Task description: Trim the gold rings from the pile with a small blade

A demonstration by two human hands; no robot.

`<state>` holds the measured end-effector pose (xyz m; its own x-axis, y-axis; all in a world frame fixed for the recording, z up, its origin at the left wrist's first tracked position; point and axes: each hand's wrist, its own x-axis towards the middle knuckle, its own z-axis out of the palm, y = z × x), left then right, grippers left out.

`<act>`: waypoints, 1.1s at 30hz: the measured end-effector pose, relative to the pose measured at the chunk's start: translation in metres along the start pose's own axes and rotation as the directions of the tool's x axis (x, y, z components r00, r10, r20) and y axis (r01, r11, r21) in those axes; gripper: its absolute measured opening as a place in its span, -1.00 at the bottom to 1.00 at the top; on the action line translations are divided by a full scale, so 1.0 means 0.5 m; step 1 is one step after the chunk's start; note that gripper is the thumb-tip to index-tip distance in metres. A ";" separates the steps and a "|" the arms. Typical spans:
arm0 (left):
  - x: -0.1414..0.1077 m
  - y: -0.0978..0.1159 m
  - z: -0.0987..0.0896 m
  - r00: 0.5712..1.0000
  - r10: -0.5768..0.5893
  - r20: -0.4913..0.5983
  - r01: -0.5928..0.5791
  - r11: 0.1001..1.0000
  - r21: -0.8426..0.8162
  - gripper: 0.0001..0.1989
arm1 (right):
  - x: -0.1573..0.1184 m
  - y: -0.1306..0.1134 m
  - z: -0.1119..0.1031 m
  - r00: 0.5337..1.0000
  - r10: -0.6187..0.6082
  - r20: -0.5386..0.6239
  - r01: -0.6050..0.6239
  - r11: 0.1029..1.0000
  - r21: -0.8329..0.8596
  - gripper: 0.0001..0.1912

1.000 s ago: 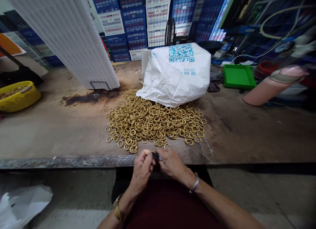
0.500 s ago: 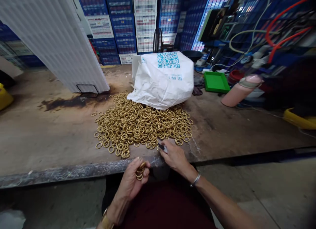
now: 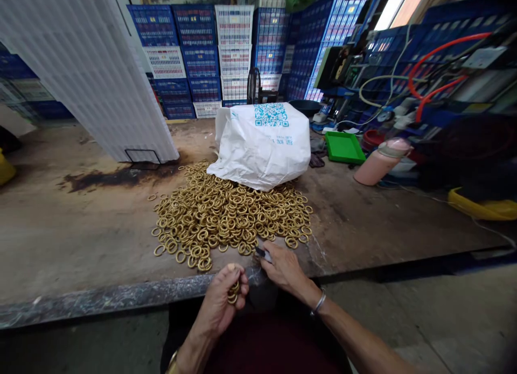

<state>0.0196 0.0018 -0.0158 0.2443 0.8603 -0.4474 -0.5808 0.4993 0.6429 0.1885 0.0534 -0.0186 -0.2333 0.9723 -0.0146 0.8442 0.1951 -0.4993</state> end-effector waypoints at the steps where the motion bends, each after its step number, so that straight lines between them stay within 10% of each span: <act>1: 0.000 -0.001 0.004 0.999 0.042 -0.024 -0.040 0.997 0.070 -0.76 | 0.002 -0.002 -0.001 1.000 0.005 0.007 -0.005 0.997 0.073 -0.93; 6: 0.006 0.003 0.018 0.951 0.292 -0.107 -0.200 0.838 0.508 -0.72 | 0.014 -0.021 0.001 0.989 0.029 0.148 -0.104 0.844 0.526 -0.92; 13: 0.016 0.010 -0.004 0.861 0.440 0.256 -0.460 0.456 0.762 -0.75 | 0.015 -0.046 -0.003 0.892 0.086 0.444 -0.426 0.490 0.760 -0.87; 19: 0.019 0.007 -0.010 0.851 0.447 0.274 -0.479 0.451 0.753 -0.76 | 0.011 -0.053 -0.013 0.823 0.010 0.568 -0.550 0.265 0.792 -0.79; 33: 0.008 0.027 0.026 0.966 0.258 -0.028 -0.186 0.765 0.617 -0.82 | 0.012 -0.056 0.021 0.979 0.036 0.202 -0.160 0.748 0.644 -0.82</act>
<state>0.0227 0.0133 -0.0009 0.0643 0.9566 -0.2843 -0.0106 0.2855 0.9583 0.1582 0.0526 -0.0137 -0.2958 0.9325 -0.2071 0.3585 -0.0926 -0.9289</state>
